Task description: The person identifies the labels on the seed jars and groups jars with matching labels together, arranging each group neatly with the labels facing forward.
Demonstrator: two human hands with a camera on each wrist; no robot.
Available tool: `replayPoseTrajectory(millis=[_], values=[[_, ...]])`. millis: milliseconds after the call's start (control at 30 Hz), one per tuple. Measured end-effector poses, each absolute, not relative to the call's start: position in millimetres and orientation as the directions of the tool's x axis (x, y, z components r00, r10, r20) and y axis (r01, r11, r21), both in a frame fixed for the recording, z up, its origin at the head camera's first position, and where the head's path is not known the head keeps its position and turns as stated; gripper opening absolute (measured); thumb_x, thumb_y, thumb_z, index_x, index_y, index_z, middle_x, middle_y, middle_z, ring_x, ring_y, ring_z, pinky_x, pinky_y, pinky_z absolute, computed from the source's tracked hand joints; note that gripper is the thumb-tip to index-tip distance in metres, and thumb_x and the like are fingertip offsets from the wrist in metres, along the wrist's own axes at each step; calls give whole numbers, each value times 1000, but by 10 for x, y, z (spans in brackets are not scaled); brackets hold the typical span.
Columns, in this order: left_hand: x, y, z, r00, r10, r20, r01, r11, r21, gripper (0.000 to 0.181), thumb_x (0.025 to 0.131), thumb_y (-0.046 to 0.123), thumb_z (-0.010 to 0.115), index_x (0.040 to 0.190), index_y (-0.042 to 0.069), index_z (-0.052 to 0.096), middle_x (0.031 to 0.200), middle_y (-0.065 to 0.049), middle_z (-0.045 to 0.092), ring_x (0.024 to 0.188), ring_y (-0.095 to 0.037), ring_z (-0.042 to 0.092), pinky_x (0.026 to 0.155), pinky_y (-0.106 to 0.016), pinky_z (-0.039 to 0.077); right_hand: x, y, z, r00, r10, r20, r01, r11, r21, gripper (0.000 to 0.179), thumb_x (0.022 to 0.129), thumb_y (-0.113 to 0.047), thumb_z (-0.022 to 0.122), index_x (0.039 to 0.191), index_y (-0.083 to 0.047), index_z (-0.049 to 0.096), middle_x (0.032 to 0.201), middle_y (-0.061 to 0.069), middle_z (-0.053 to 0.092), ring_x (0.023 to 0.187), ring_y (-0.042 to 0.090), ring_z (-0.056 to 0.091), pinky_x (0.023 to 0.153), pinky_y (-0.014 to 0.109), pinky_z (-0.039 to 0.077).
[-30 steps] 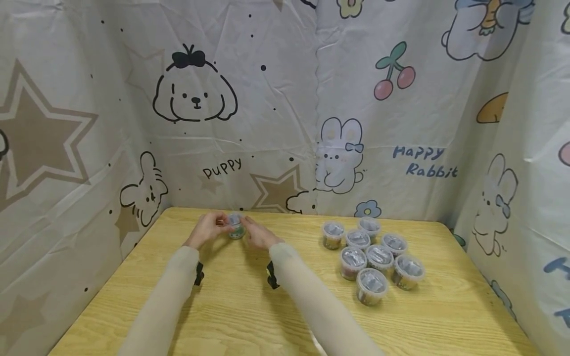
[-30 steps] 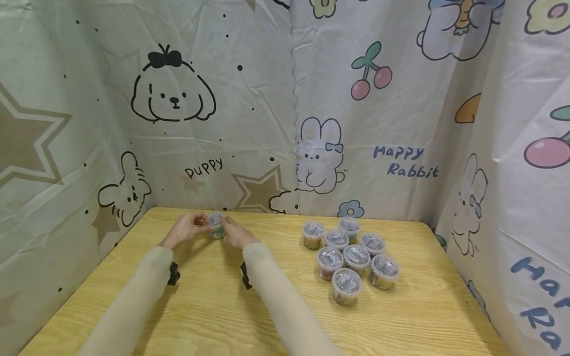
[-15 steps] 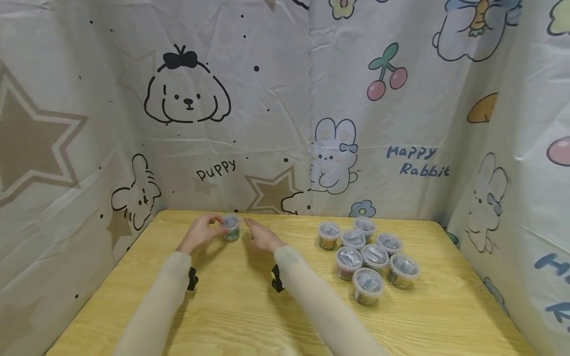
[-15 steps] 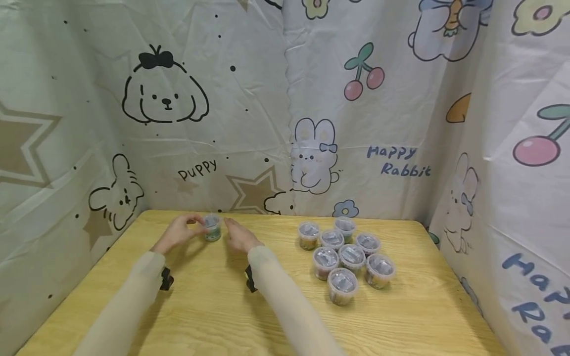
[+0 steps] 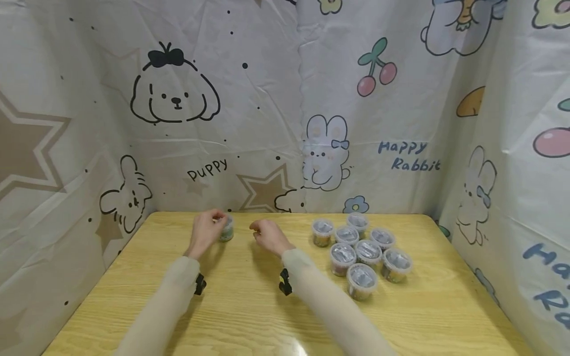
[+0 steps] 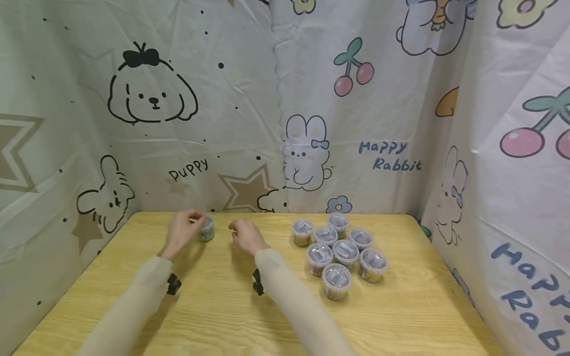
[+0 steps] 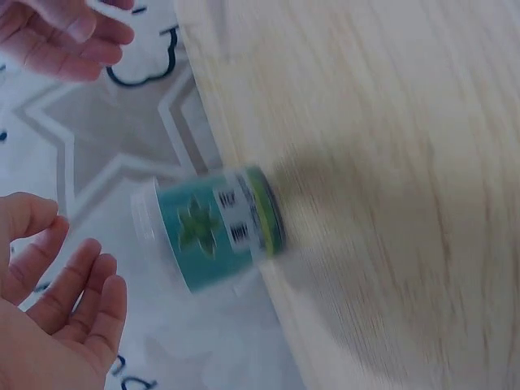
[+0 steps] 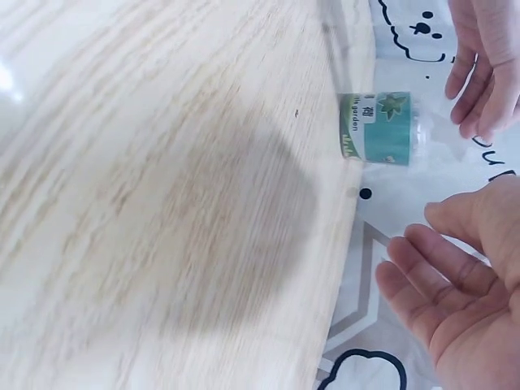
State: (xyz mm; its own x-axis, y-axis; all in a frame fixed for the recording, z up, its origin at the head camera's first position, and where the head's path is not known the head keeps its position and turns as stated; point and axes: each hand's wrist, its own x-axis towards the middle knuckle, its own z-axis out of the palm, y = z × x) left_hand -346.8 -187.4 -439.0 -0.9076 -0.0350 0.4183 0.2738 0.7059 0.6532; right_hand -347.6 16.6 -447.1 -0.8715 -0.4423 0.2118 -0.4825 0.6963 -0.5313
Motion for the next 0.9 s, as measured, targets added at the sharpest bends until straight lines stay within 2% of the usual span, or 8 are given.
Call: replayPoseTrajectory(millis=[100,267,433,567,700,900], values=[[-3445,-1766,-4409,-907,-6,421,298,696,653,17,94,18,64,97,4,74,98,-15,73,87,-29,68,74,-44,56,-3457,220,-4446,-878,-424,220,-472,703,-532,25,95,-3,57,116,-5,70,116,9,71,108,21,66,93,34,54],[-3435,-1594,-4448,-898,51,437,347,693,631,15,92,16,65,94,4,75,95,-14,74,85,-27,69,74,-42,57,-3437,308,-4384,-889,-401,220,-454,716,-529,22,94,-3,59,111,-4,72,111,9,73,101,20,68,87,34,56],[-3421,-1443,-4490,-887,106,449,386,704,597,12,90,13,66,90,5,75,87,-8,74,79,-20,67,67,-34,55,-3376,394,-4291,-900,-379,216,-433,713,-551,23,94,-2,58,112,-3,72,112,10,72,102,23,68,87,35,56],[-3359,-1304,-4491,-898,131,420,386,692,610,12,92,16,66,89,8,74,85,-4,73,73,-15,65,63,-30,53,-3302,467,-4219,-911,-354,211,-408,698,-589,22,95,-4,59,113,-4,72,113,10,72,102,23,68,85,36,56],[-3306,-1156,-4485,-888,178,425,427,663,615,12,92,14,66,87,9,74,83,-4,73,72,-15,66,63,-30,54,-3240,536,-4157,-917,-331,222,-395,681,-617,21,96,-4,59,112,-4,72,111,11,72,99,24,69,83,37,57],[-3241,-968,-4493,-872,252,418,479,614,627,9,92,14,67,86,11,73,81,-1,72,73,-12,65,63,-26,54,-3167,674,-4104,-918,-291,268,-396,696,-599,20,94,-3,60,110,-2,72,109,12,73,100,25,69,84,39,57]])
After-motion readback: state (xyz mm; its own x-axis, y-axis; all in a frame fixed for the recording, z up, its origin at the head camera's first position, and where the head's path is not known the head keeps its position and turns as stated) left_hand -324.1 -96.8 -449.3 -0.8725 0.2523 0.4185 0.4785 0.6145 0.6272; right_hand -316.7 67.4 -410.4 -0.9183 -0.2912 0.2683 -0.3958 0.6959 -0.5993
